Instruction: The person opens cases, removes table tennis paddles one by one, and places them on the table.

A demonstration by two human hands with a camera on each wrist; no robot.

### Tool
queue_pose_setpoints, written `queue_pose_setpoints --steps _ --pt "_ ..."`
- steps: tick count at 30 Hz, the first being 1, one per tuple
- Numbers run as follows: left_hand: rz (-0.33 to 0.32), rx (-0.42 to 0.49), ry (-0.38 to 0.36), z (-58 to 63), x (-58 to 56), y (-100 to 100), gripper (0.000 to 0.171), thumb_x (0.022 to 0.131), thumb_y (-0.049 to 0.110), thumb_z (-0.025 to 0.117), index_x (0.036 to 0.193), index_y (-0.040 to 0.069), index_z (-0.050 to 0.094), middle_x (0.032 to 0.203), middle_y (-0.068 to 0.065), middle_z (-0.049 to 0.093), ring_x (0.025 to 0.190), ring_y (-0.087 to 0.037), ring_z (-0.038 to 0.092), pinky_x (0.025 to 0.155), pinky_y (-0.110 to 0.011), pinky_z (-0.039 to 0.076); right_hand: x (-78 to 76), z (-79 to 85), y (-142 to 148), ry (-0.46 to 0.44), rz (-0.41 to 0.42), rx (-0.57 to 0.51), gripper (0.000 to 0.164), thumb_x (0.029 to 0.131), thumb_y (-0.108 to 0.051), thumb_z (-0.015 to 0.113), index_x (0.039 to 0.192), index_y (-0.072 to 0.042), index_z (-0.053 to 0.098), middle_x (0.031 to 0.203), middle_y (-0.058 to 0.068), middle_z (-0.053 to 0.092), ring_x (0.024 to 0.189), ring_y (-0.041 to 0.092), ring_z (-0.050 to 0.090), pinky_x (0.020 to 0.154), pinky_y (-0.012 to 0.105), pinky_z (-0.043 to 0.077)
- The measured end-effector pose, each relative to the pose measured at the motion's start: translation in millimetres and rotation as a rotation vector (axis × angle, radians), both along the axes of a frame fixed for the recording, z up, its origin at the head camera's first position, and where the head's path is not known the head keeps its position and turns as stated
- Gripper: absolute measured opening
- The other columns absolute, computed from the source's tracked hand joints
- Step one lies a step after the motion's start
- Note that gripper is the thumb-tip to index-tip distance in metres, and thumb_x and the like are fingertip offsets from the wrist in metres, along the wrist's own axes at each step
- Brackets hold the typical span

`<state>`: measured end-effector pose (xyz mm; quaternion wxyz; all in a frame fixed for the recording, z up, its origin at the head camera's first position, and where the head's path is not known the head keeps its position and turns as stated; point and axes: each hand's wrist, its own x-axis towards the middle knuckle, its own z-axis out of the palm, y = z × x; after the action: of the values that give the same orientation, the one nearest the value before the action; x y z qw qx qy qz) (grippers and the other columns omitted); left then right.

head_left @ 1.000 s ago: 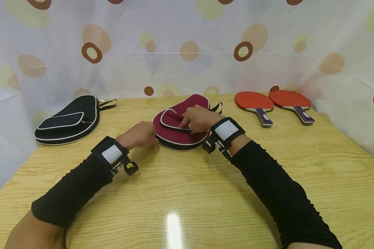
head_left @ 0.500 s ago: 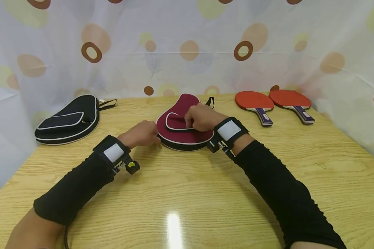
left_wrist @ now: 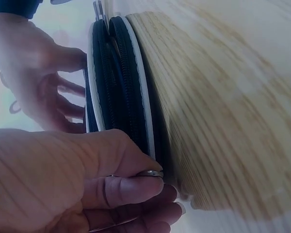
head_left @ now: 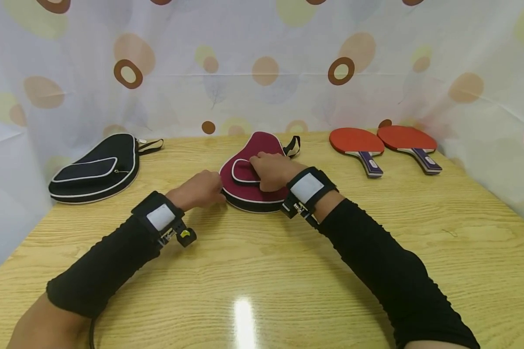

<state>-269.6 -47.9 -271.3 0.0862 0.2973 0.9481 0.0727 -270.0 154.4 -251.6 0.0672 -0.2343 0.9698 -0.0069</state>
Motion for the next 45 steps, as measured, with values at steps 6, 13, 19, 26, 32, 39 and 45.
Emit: queue_pose_setpoints --steps 6,13,19,26,32,39,45 --pt "-0.004 0.012 -0.017 3.4 -1.2 0 0.021 0.093 0.008 0.07 0.11 -0.003 0.071 0.076 -0.005 0.059 0.067 -0.016 0.051 0.061 -0.025 0.04 -0.7 -0.3 -2 0.064 -0.019 0.0 0.05 0.095 -0.006 0.058 0.145 -0.005 0.05 0.135 0.015 0.054 0.124 0.034 0.055 0.099 0.054 0.047" --pt "-0.013 0.029 -0.047 7.9 1.9 1 0.011 0.091 0.007 0.069 0.081 0.001 0.069 0.067 -0.001 0.052 0.061 -0.013 0.047 0.056 -0.023 0.037 -3.8 3.3 8 0.092 0.052 -0.046 0.031 0.093 0.004 0.057 0.122 -0.002 0.067 0.113 0.014 0.067 0.106 0.029 0.062 0.091 0.039 0.05" --pt "0.017 0.012 -0.068 3.5 -1.5 0 0.016 0.091 0.008 0.069 0.076 0.001 0.069 0.067 -0.001 0.053 0.061 -0.012 0.045 0.055 -0.022 0.034 -6.3 4.1 12 0.093 0.07 -0.071 0.029 0.091 0.007 0.056 0.113 -0.004 0.072 0.106 0.011 0.07 0.096 0.026 0.062 0.086 0.038 0.05" --pt "0.012 0.015 -0.058 1.8 -3.5 -1 0.02 0.09 0.008 0.069 0.071 0.002 0.068 0.063 0.001 0.048 0.058 -0.012 0.042 0.053 -0.023 0.032 -7.6 6.0 18 0.054 0.079 -0.104 0.034 0.093 0.009 0.053 0.117 -0.004 0.073 0.112 0.013 0.071 0.103 0.027 0.063 0.092 0.04 0.051" --pt "-0.009 0.014 -0.046 2.0 -4.2 0 0.02 0.089 0.009 0.07 0.071 0.003 0.067 0.063 0.002 0.048 0.057 -0.011 0.042 0.053 -0.022 0.032 -10.5 8.9 23 0.042 0.092 -0.121 0.034 0.093 0.011 0.05 0.109 -0.005 0.076 0.103 0.011 0.072 0.095 0.025 0.063 0.084 0.036 0.051" --pt "-0.018 0.016 -0.049 2.3 -4.0 3 0.022 0.09 0.009 0.069 0.068 0.004 0.065 0.061 0.003 0.046 0.056 -0.01 0.041 0.053 -0.022 0.031 -15.3 9.5 34 0.011 0.093 -0.153 0.038 0.093 0.012 0.048 0.108 -0.007 0.078 0.11 0.011 0.071 0.104 0.025 0.062 0.085 0.035 0.053" --pt "-0.072 0.009 -0.04 2.2 0.9 6 0.027 0.09 0.007 0.069 0.064 0.006 0.06 0.06 0.004 0.044 0.056 -0.009 0.04 0.053 -0.021 0.031 -16.7 8.0 41 -0.023 0.084 -0.185 0.038 0.092 0.013 0.05 0.105 -0.007 0.079 0.107 0.011 0.074 0.102 0.026 0.064 0.084 0.036 0.051"
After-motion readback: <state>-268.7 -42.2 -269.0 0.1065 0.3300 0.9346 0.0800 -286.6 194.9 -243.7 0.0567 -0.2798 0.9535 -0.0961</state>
